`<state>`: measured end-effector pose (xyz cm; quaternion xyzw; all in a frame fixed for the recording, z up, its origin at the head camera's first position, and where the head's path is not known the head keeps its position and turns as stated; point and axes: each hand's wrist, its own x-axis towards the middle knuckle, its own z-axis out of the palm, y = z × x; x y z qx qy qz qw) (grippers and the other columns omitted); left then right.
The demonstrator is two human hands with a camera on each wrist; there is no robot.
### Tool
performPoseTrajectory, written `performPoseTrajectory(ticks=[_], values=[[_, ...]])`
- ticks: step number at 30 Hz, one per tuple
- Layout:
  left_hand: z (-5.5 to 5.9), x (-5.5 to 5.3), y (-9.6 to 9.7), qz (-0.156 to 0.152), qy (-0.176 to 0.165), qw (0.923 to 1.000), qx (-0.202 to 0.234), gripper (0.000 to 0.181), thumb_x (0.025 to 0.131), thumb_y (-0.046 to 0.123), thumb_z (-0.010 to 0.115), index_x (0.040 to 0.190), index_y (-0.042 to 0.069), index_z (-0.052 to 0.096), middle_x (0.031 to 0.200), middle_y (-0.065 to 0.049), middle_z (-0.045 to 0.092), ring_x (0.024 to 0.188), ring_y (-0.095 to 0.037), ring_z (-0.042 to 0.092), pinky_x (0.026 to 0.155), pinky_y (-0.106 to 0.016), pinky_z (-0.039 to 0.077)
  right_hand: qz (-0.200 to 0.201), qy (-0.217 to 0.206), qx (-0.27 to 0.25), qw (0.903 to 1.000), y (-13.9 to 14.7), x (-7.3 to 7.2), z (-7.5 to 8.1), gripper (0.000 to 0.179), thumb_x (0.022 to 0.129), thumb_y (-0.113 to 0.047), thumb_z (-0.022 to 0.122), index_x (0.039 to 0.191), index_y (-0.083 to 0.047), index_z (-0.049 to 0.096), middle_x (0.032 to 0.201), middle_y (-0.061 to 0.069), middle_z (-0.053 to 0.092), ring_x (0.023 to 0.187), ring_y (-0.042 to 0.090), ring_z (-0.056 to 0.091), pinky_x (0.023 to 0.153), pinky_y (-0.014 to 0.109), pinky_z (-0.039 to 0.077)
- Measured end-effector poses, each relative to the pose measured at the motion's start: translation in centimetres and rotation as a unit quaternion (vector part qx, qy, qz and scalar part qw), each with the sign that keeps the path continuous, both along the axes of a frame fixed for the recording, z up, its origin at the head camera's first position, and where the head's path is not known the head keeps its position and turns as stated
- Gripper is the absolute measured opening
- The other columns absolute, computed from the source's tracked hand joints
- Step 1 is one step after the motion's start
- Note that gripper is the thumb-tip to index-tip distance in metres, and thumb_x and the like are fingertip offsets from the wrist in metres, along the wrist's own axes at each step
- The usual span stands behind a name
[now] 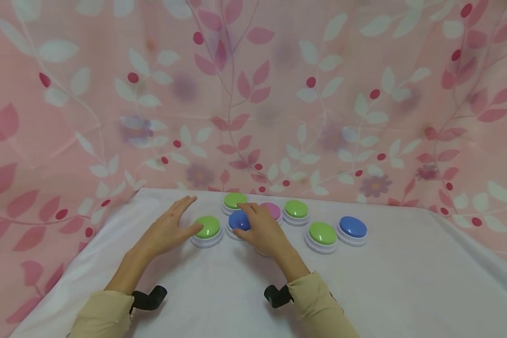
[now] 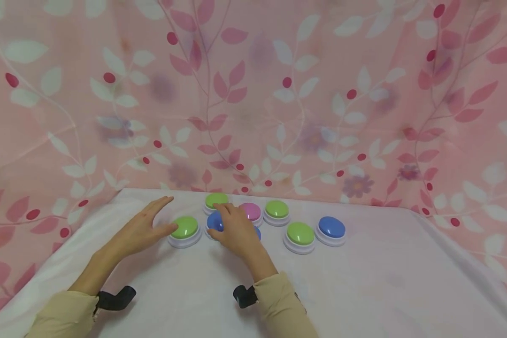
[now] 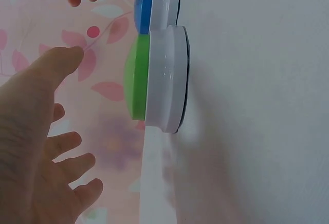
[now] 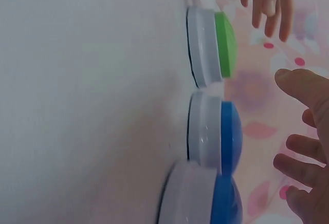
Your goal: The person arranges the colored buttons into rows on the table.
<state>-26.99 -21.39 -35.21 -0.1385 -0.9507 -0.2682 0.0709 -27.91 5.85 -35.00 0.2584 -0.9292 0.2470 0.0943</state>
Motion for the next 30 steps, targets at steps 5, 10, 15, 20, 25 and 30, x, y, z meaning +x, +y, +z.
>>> performPoseTrajectory(ticks=[5, 10, 15, 20, 25, 30], values=[[-0.4, -0.1, 0.3, -0.015, 0.012, 0.9998, 0.011, 0.083, 0.089, 0.047, 0.069, 0.155, 0.015, 0.030, 0.160, -0.018, 0.026, 0.145, -0.043, 0.027, 0.110, -0.067, 0.027, 0.006, -0.015, 0.017, 0.9997, -1.8, 0.0, -0.1, 0.068, 0.090, -0.039, 0.071, 0.149, -0.019, 0.043, 0.146, 0.007, 0.048, 0.138, 0.034, 0.044, 0.108, 0.051, 0.041], [-0.5, -0.2, 0.3, -0.025, 0.011, 0.9995, 0.018, 0.082, 0.089, 0.043, 0.071, 0.154, 0.014, 0.032, 0.159, -0.019, 0.027, 0.144, -0.043, 0.027, 0.110, -0.067, 0.028, 0.009, -0.004, 0.055, 0.9984, -3.5, -0.1, -0.4, 0.067, 0.090, -0.036, 0.072, 0.149, -0.019, 0.044, 0.147, 0.006, 0.050, 0.137, 0.031, 0.045, 0.107, 0.047, 0.044], [-0.8, -0.3, 0.3, -0.029, 0.003, 0.9993, 0.023, 0.080, 0.089, 0.038, 0.072, 0.154, 0.013, 0.032, 0.159, -0.021, 0.027, 0.144, -0.044, 0.027, 0.110, -0.067, 0.027, 0.016, 0.009, 0.075, 0.9970, -5.0, -0.1, -1.1, 0.065, 0.089, -0.032, 0.074, 0.146, -0.017, 0.047, 0.142, 0.005, 0.054, 0.130, 0.027, 0.051, 0.104, 0.043, 0.048], [-1.0, -0.4, 0.2, -0.034, -0.003, 0.9991, 0.027, 0.080, 0.089, 0.037, 0.072, 0.154, 0.013, 0.032, 0.159, -0.020, 0.027, 0.145, -0.042, 0.026, 0.110, -0.067, 0.027, 0.028, 0.030, 0.072, 0.9966, -6.2, 0.0, -1.5, 0.064, 0.087, -0.030, 0.075, 0.143, -0.014, 0.050, 0.139, 0.006, 0.055, 0.126, 0.028, 0.054, 0.105, 0.041, 0.046], [-1.2, -0.4, 0.4, -0.041, -0.004, 0.9989, 0.023, 0.080, 0.088, 0.035, 0.072, 0.154, 0.013, 0.033, 0.158, -0.021, 0.028, 0.145, -0.042, 0.026, 0.110, -0.068, 0.027, 0.028, 0.028, 0.070, 0.9968, -7.1, 0.2, -2.0, 0.063, 0.088, -0.030, 0.075, 0.143, -0.014, 0.050, 0.140, 0.007, 0.055, 0.126, 0.029, 0.054, 0.104, 0.040, 0.047], [-1.4, -0.4, 0.5, -0.051, 0.001, 0.9984, 0.024, 0.079, 0.087, 0.030, 0.073, 0.153, 0.011, 0.034, 0.156, -0.024, 0.030, 0.143, -0.044, 0.029, 0.109, -0.068, 0.029, 0.024, 0.007, 0.065, 0.9976, -7.6, 0.5, -2.5, 0.063, 0.089, -0.031, 0.073, 0.145, -0.014, 0.049, 0.144, 0.008, 0.052, 0.130, 0.026, 0.051, 0.106, 0.039, 0.045]])
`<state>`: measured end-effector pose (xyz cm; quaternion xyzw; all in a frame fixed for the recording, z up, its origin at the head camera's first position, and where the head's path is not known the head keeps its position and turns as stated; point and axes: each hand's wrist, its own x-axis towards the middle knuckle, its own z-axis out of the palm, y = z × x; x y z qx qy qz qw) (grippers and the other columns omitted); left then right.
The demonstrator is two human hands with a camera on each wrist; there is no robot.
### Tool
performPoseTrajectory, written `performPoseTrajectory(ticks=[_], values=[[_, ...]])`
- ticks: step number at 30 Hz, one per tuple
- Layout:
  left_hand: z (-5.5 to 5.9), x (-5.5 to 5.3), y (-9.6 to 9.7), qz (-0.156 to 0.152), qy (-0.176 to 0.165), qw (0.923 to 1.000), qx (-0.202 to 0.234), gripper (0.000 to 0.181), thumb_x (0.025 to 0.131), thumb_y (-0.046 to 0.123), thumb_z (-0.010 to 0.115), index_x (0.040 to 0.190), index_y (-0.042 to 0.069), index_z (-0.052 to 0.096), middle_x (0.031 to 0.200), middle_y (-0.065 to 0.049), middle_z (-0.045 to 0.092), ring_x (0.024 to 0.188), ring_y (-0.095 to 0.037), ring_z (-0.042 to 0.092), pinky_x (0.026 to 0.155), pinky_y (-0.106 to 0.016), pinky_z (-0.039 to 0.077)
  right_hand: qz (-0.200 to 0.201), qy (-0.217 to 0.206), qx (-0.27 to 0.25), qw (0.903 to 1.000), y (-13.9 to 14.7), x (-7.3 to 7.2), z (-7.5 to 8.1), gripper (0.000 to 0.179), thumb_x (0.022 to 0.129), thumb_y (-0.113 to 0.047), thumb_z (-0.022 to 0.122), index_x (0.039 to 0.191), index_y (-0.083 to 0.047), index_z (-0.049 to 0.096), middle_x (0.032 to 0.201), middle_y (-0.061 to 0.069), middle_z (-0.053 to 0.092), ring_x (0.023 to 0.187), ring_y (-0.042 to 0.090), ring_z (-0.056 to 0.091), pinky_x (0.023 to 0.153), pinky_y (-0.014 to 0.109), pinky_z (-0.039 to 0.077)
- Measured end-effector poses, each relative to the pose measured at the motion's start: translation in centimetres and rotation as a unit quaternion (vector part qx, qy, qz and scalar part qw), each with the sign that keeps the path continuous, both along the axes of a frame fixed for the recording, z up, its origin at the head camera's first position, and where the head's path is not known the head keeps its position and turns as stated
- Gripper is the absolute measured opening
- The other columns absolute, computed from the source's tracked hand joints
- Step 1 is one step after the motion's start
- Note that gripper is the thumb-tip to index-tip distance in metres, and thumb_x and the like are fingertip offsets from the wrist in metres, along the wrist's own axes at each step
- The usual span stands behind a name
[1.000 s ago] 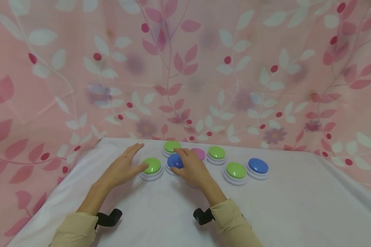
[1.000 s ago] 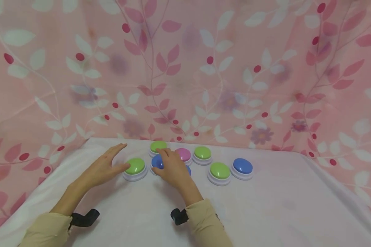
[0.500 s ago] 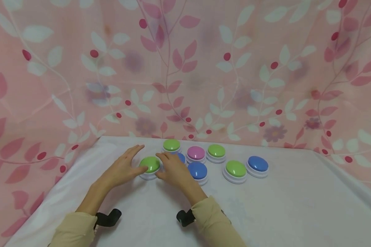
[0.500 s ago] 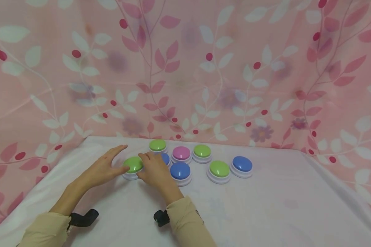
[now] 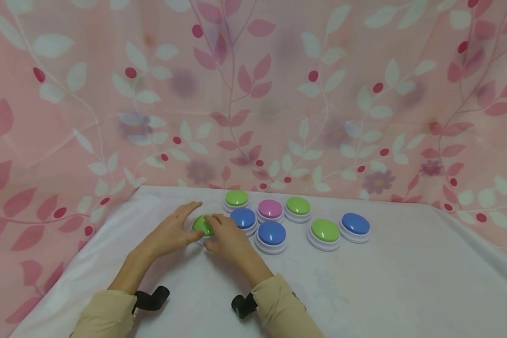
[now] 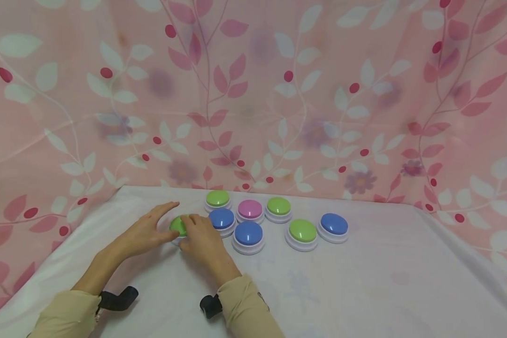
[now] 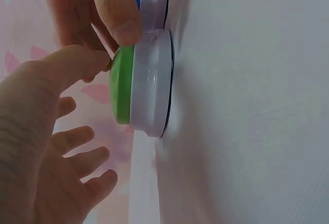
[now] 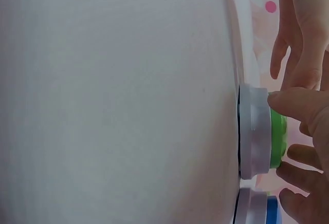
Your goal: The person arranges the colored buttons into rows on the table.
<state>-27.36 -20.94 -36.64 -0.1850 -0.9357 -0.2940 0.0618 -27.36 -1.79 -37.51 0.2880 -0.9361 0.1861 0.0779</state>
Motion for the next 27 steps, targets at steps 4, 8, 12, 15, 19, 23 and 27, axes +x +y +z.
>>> performPoseTrajectory(ticks=[4, 8, 12, 15, 19, 23, 27], values=[[-0.3, 0.1, 0.1, -0.010, 0.005, 0.9999, 0.000, 0.077, 0.086, 0.026, 0.075, 0.151, 0.009, 0.037, 0.154, -0.025, 0.033, 0.142, -0.045, 0.030, 0.109, -0.067, 0.029, -0.011, 0.002, -0.001, 0.9999, 0.0, 0.1, -0.2, 0.063, 0.090, -0.027, 0.073, 0.145, -0.010, 0.048, 0.145, 0.011, 0.050, 0.133, 0.026, 0.049, 0.106, 0.039, 0.045], [-0.5, 0.1, 0.3, -0.019, 0.004, 0.9998, -0.004, 0.075, 0.084, 0.023, 0.075, 0.149, 0.008, 0.040, 0.152, -0.025, 0.037, 0.141, -0.045, 0.033, 0.109, -0.065, 0.031, -0.020, 0.000, 0.008, 0.9998, 0.1, 0.1, -0.3, 0.062, 0.090, -0.023, 0.072, 0.145, -0.008, 0.048, 0.147, 0.014, 0.048, 0.134, 0.028, 0.048, 0.105, 0.041, 0.046], [-0.8, 0.0, 0.6, -0.030, 0.009, 0.9995, -0.006, 0.073, 0.083, 0.018, 0.076, 0.147, 0.005, 0.043, 0.149, -0.026, 0.042, 0.138, -0.045, 0.039, 0.108, -0.062, 0.034, -0.023, -0.001, 0.018, 0.9996, 0.1, 0.0, -0.1, 0.062, 0.090, -0.020, 0.071, 0.146, -0.008, 0.048, 0.148, 0.015, 0.048, 0.134, 0.030, 0.049, 0.104, 0.043, 0.047], [-0.9, 0.0, 0.8, -0.035, 0.005, 0.9994, -0.007, 0.071, 0.083, 0.016, 0.076, 0.146, 0.004, 0.044, 0.145, -0.025, 0.046, 0.134, -0.043, 0.043, 0.107, -0.060, 0.037, -0.024, -0.007, 0.029, 0.9993, -0.1, -0.1, -0.1, 0.062, 0.090, -0.019, 0.070, 0.146, -0.008, 0.047, 0.149, 0.015, 0.047, 0.134, 0.029, 0.049, 0.104, 0.042, 0.047], [-1.2, 0.1, 1.0, -0.036, 0.001, 0.9993, -0.013, 0.069, 0.084, 0.016, 0.076, 0.145, 0.005, 0.045, 0.143, -0.022, 0.049, 0.130, -0.040, 0.049, 0.106, -0.058, 0.040, -0.022, -0.012, 0.038, 0.9990, -0.1, -0.1, -0.2, 0.061, 0.091, -0.017, 0.069, 0.147, -0.009, 0.047, 0.150, 0.015, 0.047, 0.134, 0.029, 0.050, 0.104, 0.041, 0.047], [-1.4, 0.1, 1.1, -0.032, 0.015, 0.9991, -0.022, 0.067, 0.083, 0.014, 0.076, 0.143, 0.005, 0.047, 0.141, -0.022, 0.050, 0.127, -0.040, 0.052, 0.104, -0.057, 0.043, -0.019, -0.003, 0.032, 0.9993, 0.0, 0.0, -0.1, 0.059, 0.091, -0.013, 0.068, 0.146, -0.008, 0.048, 0.149, 0.015, 0.048, 0.133, 0.029, 0.051, 0.103, 0.041, 0.048], [-1.7, -0.2, 1.3, -0.030, 0.029, 0.9987, -0.029, 0.065, 0.081, 0.010, 0.077, 0.140, 0.002, 0.050, 0.140, -0.023, 0.051, 0.126, -0.040, 0.052, 0.104, -0.056, 0.043, -0.016, -0.007, 0.026, 0.9995, 0.0, 0.0, -0.2, 0.058, 0.091, -0.010, 0.066, 0.146, -0.009, 0.048, 0.149, 0.014, 0.048, 0.134, 0.028, 0.050, 0.105, 0.040, 0.046]])
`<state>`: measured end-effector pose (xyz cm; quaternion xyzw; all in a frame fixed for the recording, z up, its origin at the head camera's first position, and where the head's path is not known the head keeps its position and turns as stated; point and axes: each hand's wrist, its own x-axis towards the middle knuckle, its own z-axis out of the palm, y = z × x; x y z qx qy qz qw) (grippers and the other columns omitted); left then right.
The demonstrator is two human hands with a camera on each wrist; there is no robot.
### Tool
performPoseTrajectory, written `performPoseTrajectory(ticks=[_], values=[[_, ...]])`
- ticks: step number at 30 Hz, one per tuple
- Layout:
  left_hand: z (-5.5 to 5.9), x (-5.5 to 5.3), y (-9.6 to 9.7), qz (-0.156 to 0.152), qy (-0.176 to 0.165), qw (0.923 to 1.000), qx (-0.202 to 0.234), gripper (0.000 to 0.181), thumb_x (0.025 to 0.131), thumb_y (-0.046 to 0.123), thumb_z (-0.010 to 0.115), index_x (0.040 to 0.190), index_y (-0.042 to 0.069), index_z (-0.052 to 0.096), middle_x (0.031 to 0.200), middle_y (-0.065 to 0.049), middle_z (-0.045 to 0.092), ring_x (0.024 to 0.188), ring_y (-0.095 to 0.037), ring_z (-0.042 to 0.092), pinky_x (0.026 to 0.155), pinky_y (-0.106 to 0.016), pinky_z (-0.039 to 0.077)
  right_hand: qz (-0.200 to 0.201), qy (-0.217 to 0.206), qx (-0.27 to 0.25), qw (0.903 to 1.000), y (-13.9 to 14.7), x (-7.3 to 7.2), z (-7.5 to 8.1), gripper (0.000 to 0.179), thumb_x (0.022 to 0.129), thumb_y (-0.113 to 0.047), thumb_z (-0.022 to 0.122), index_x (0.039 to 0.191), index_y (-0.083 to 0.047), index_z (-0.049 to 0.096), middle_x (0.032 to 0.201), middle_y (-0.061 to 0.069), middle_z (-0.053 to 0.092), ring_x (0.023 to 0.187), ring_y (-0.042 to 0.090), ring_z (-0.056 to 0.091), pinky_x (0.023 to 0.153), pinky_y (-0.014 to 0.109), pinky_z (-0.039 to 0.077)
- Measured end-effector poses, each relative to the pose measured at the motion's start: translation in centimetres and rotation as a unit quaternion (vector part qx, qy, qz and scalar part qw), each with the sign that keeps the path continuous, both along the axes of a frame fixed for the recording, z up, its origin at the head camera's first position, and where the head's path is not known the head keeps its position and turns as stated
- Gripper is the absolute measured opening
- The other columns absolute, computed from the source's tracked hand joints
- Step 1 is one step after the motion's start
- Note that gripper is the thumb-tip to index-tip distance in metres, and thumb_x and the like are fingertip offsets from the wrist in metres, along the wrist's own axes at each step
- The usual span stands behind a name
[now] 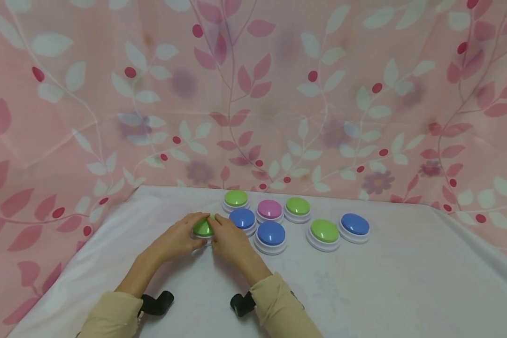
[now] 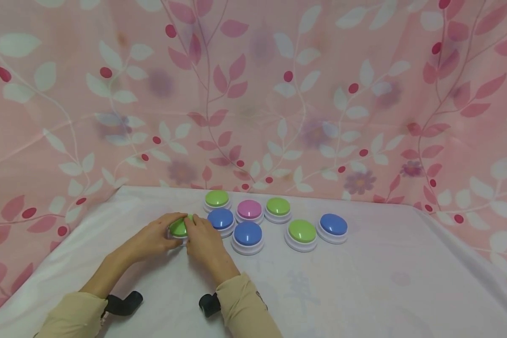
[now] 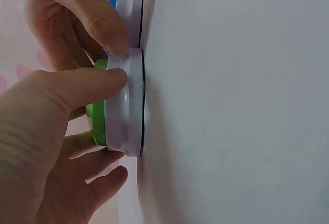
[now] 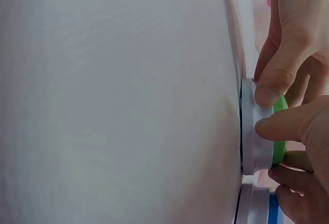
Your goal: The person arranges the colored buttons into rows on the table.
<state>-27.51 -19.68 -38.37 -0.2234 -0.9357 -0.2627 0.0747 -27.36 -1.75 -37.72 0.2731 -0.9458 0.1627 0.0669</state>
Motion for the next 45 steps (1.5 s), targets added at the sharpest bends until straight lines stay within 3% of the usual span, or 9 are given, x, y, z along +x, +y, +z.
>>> performPoseTrajectory(ticks=[8, 16, 22, 33, 39, 45], values=[[-0.4, -0.3, 0.0, 0.008, 0.025, 0.9997, 0.005, 0.061, 0.079, 0.005, 0.080, 0.135, 0.001, 0.056, 0.136, -0.021, 0.057, 0.125, -0.040, 0.053, 0.104, -0.056, 0.043, 0.004, -0.021, 0.002, 0.9998, 0.1, 0.3, 0.1, 0.060, 0.091, -0.010, 0.066, 0.148, -0.009, 0.045, 0.151, 0.014, 0.045, 0.136, 0.028, 0.047, 0.106, 0.041, 0.045], [0.3, -0.2, -0.1, 0.006, 0.039, 0.9991, 0.013, 0.057, 0.077, 0.008, 0.082, 0.129, 0.001, 0.061, 0.129, -0.019, 0.062, 0.121, -0.039, 0.057, 0.100, -0.056, 0.045, 0.011, -0.010, -0.004, 0.9999, 0.3, 0.4, 0.5, 0.061, 0.090, -0.009, 0.067, 0.148, -0.009, 0.046, 0.149, 0.014, 0.046, 0.135, 0.029, 0.048, 0.106, 0.042, 0.045], [1.0, 0.0, 0.0, 0.000, 0.052, 0.9983, 0.026, 0.055, 0.077, 0.013, 0.083, 0.127, 0.002, 0.064, 0.127, -0.017, 0.064, 0.119, -0.038, 0.058, 0.099, -0.056, 0.046, -0.001, -0.028, -0.033, 0.9990, 0.5, 0.5, 1.1, 0.056, 0.093, -0.011, 0.064, 0.146, -0.008, 0.048, 0.148, 0.014, 0.048, 0.134, 0.029, 0.049, 0.107, 0.041, 0.044], [2.3, 0.9, 1.3, 0.004, 0.058, 0.9974, 0.042, 0.054, 0.078, 0.020, 0.083, 0.126, 0.003, 0.065, 0.128, -0.015, 0.064, 0.114, -0.035, 0.062, 0.092, -0.051, 0.052, 0.000, -0.003, -0.101, 0.9949, 1.6, 0.8, 1.8, 0.050, 0.091, -0.010, 0.065, 0.139, -0.002, 0.054, 0.143, 0.017, 0.053, 0.130, 0.031, 0.053, 0.108, 0.041, 0.043], [2.6, 1.6, 2.0, -0.010, 0.061, 0.9958, 0.067, 0.053, 0.079, 0.020, 0.084, 0.126, 0.002, 0.065, 0.127, -0.014, 0.065, 0.110, -0.031, 0.064, 0.087, -0.048, 0.056, 0.003, -0.010, -0.132, 0.9912, 2.7, 1.8, 2.3, 0.049, 0.092, -0.011, 0.065, 0.140, -0.003, 0.055, 0.144, 0.015, 0.052, 0.132, 0.029, 0.051, 0.108, 0.040, 0.043], [3.1, 2.8, 2.7, -0.021, 0.106, 0.9929, 0.051, 0.055, 0.076, 0.021, 0.086, 0.124, 0.004, 0.066, 0.126, -0.012, 0.066, 0.108, -0.029, 0.066, 0.085, -0.045, 0.057, 0.006, -0.001, -0.158, 0.9874, 3.5, 3.0, 2.8, 0.047, 0.093, -0.011, 0.066, 0.138, -0.003, 0.056, 0.143, 0.014, 0.054, 0.131, 0.026, 0.052, 0.106, 0.039, 0.046]])
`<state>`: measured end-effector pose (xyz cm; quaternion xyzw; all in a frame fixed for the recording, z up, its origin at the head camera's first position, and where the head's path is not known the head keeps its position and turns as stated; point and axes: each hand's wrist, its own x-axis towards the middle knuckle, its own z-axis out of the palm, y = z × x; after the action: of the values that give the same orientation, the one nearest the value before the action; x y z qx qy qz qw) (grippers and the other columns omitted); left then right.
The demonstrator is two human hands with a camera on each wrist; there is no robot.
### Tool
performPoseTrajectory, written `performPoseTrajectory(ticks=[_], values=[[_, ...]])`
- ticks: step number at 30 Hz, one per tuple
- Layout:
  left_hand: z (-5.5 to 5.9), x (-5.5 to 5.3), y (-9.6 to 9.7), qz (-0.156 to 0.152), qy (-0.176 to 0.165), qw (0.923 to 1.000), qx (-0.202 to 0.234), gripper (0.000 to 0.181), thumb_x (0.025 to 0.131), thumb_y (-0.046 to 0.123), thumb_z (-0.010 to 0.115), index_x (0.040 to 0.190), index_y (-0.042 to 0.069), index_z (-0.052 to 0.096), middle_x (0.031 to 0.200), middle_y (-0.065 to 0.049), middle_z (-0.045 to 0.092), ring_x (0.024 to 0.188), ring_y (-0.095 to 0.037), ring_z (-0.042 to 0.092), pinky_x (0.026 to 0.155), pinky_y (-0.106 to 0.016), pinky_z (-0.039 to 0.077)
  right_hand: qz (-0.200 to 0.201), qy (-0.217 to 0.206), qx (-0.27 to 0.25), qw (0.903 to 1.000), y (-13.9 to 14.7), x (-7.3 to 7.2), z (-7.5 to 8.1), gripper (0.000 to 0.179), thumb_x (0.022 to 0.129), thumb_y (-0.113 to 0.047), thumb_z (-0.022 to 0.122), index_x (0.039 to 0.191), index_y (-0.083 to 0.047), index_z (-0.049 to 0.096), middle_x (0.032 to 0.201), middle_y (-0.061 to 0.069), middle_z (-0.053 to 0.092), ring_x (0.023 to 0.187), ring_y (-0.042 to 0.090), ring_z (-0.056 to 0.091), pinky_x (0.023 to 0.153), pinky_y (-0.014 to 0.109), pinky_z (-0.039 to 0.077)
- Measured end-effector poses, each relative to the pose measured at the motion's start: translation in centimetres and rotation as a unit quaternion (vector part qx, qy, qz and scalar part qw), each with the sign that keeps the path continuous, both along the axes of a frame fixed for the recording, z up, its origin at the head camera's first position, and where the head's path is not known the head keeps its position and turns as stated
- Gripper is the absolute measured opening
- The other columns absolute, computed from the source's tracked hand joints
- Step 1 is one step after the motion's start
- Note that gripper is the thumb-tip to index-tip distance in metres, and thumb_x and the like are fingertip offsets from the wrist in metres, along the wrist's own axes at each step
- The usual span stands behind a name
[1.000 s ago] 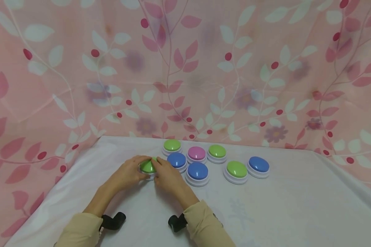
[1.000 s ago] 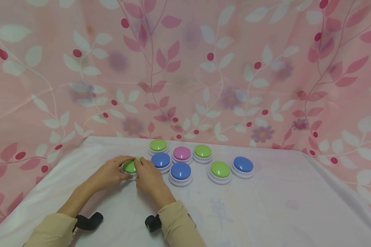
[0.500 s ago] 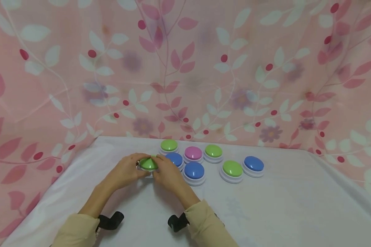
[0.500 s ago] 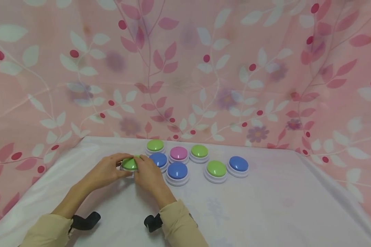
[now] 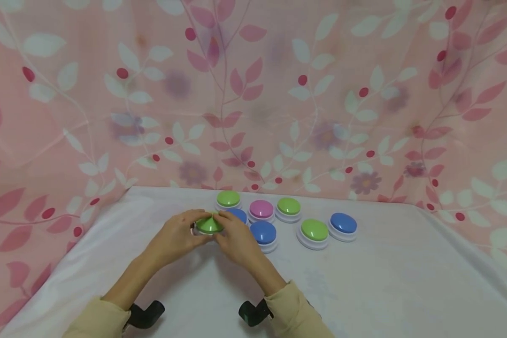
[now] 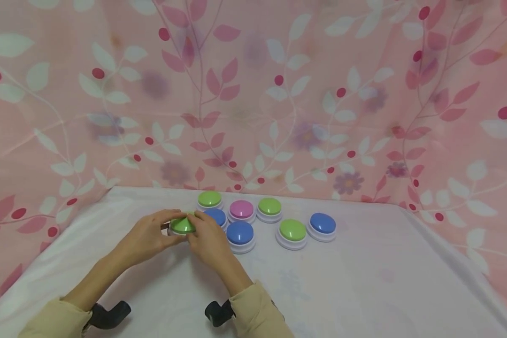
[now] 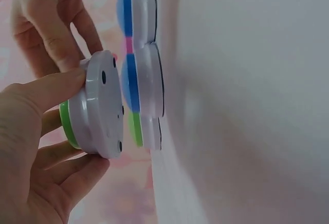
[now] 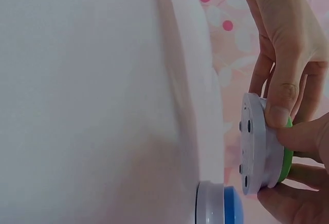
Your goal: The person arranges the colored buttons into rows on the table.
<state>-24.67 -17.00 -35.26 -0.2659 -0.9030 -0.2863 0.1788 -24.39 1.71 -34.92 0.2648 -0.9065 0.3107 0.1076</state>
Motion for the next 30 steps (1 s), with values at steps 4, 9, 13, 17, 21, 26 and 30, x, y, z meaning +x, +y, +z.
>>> performPoseTrajectory(ticks=[4, 9, 13, 17, 21, 26, 30], values=[[-0.1, 0.6, 0.5, 0.009, 0.020, 0.9997, -0.012, 0.057, 0.075, 0.024, 0.087, 0.125, 0.005, 0.067, 0.128, -0.015, 0.064, 0.113, -0.033, 0.065, 0.088, -0.046, 0.056, -0.018, -0.002, -0.021, 0.9996, 0.4, 0.7, 0.0, 0.041, 0.094, -0.013, 0.066, 0.134, -0.006, 0.062, 0.139, 0.012, 0.057, 0.127, 0.025, 0.056, 0.101, 0.038, 0.050], [-0.7, 1.7, 0.6, 0.015, 0.055, 0.9983, -0.005, 0.057, 0.074, 0.027, 0.088, 0.123, 0.005, 0.068, 0.128, -0.016, 0.064, 0.112, -0.036, 0.065, 0.087, -0.047, 0.056, -0.024, 0.009, -0.034, 0.9991, 0.4, 1.6, -0.1, 0.037, 0.092, -0.014, 0.068, 0.128, -0.007, 0.067, 0.135, 0.012, 0.061, 0.122, 0.027, 0.060, 0.094, 0.036, 0.054], [-1.3, 2.3, 0.5, 0.016, 0.076, 0.9969, -0.011, 0.056, 0.074, 0.026, 0.088, 0.122, 0.006, 0.069, 0.126, -0.015, 0.065, 0.109, -0.034, 0.067, 0.085, -0.045, 0.057, -0.019, -0.006, -0.030, 0.9993, 0.4, 2.0, -0.2, 0.037, 0.091, -0.015, 0.070, 0.128, -0.007, 0.067, 0.135, 0.012, 0.061, 0.123, 0.026, 0.060, 0.091, 0.032, 0.055], [-1.7, 2.8, 0.3, 0.022, 0.083, 0.9962, -0.017, 0.055, 0.072, 0.024, 0.089, 0.119, 0.006, 0.070, 0.123, -0.014, 0.067, 0.106, -0.032, 0.068, 0.083, -0.043, 0.058, -0.006, -0.028, -0.029, 0.9992, 0.4, 2.1, -0.5, 0.038, 0.092, -0.016, 0.070, 0.128, -0.006, 0.067, 0.135, 0.013, 0.061, 0.123, 0.026, 0.059, 0.090, 0.029, 0.055], [-1.7, 3.2, 0.3, 0.027, 0.075, 0.9965, -0.027, 0.054, 0.071, 0.024, 0.090, 0.118, 0.008, 0.070, 0.122, -0.013, 0.067, 0.106, -0.031, 0.068, 0.084, -0.044, 0.057, -0.001, -0.036, -0.022, 0.9991, 0.4, 2.1, -0.8, 0.038, 0.091, -0.016, 0.071, 0.128, -0.007, 0.067, 0.134, 0.012, 0.062, 0.124, 0.026, 0.059, 0.092, 0.029, 0.054], [-1.7, 3.3, 0.1, 0.026, 0.049, 0.9979, -0.035, 0.052, 0.070, 0.022, 0.090, 0.116, 0.008, 0.070, 0.120, -0.011, 0.067, 0.104, -0.031, 0.068, 0.084, -0.044, 0.057, 0.002, -0.058, -0.025, 0.9980, 0.2, 2.0, -1.2, 0.037, 0.090, -0.015, 0.071, 0.126, -0.009, 0.068, 0.132, 0.009, 0.064, 0.124, 0.023, 0.059, 0.093, 0.028, 0.054], [-1.7, 3.3, -0.2, 0.025, 0.035, 0.9983, -0.040, 0.051, 0.069, 0.021, 0.090, 0.114, 0.007, 0.070, 0.118, -0.010, 0.068, 0.104, -0.029, 0.068, 0.084, -0.043, 0.057, 0.002, -0.071, -0.021, 0.9973, -0.1, 1.9, -1.3, 0.036, 0.090, -0.015, 0.072, 0.125, -0.008, 0.069, 0.130, 0.008, 0.065, 0.123, 0.020, 0.060, 0.095, 0.028, 0.053]])
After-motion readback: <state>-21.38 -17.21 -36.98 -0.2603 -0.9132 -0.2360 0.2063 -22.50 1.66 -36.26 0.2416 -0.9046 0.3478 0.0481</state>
